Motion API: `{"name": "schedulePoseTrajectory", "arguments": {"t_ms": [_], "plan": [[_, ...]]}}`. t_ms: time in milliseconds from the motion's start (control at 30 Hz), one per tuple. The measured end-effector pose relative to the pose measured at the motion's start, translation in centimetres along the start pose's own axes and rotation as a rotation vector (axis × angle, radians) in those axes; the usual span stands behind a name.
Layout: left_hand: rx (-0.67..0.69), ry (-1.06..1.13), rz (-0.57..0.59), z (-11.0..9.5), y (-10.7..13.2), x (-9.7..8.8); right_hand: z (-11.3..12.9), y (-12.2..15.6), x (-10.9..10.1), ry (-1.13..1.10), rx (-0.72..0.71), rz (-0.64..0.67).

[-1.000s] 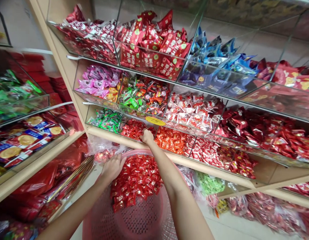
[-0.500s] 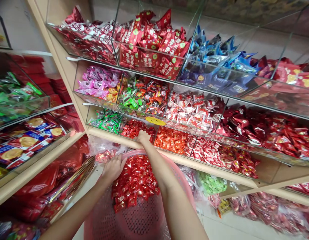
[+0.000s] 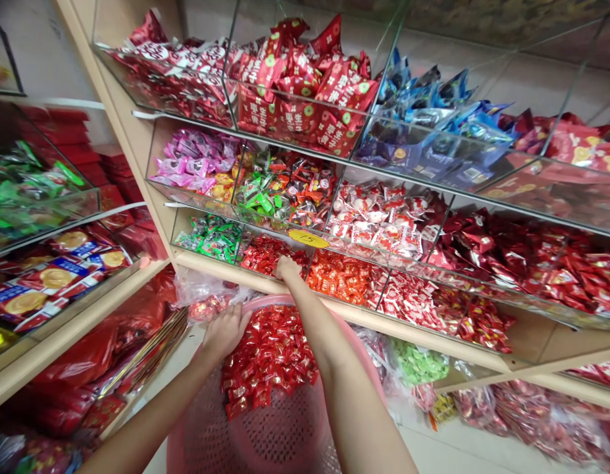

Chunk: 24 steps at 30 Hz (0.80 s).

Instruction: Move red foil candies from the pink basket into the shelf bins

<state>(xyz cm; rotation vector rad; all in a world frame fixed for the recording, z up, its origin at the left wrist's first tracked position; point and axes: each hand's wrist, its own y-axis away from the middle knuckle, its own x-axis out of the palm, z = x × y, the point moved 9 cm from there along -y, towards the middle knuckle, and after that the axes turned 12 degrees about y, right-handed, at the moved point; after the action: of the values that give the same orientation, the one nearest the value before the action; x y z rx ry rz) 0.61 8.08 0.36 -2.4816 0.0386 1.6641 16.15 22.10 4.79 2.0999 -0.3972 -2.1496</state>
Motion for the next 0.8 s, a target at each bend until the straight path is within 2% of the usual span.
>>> {"name": "schedulePoseTrajectory", "arguments": {"t_ms": [267, 533, 700, 800], "plan": [[0.0, -0.007, 0.004, 0.0, -0.1, 0.1, 0.6, -0.1, 0.1, 0.011, 0.076, -0.096], [0.009, -0.007, -0.004, -0.1, 0.0, 0.0, 0.3, 0.3, 0.0, -0.045, 0.057, -0.07], [0.005, 0.011, -0.001, -0.1, -0.1, -0.3, 0.2, 1.0, -1.0, -0.045, 0.039, -0.108], [-0.053, 0.055, 0.038, 0.3, -0.3, -0.4, -0.1, 1.8, -2.3, -0.058, 0.0, -0.165]]}}
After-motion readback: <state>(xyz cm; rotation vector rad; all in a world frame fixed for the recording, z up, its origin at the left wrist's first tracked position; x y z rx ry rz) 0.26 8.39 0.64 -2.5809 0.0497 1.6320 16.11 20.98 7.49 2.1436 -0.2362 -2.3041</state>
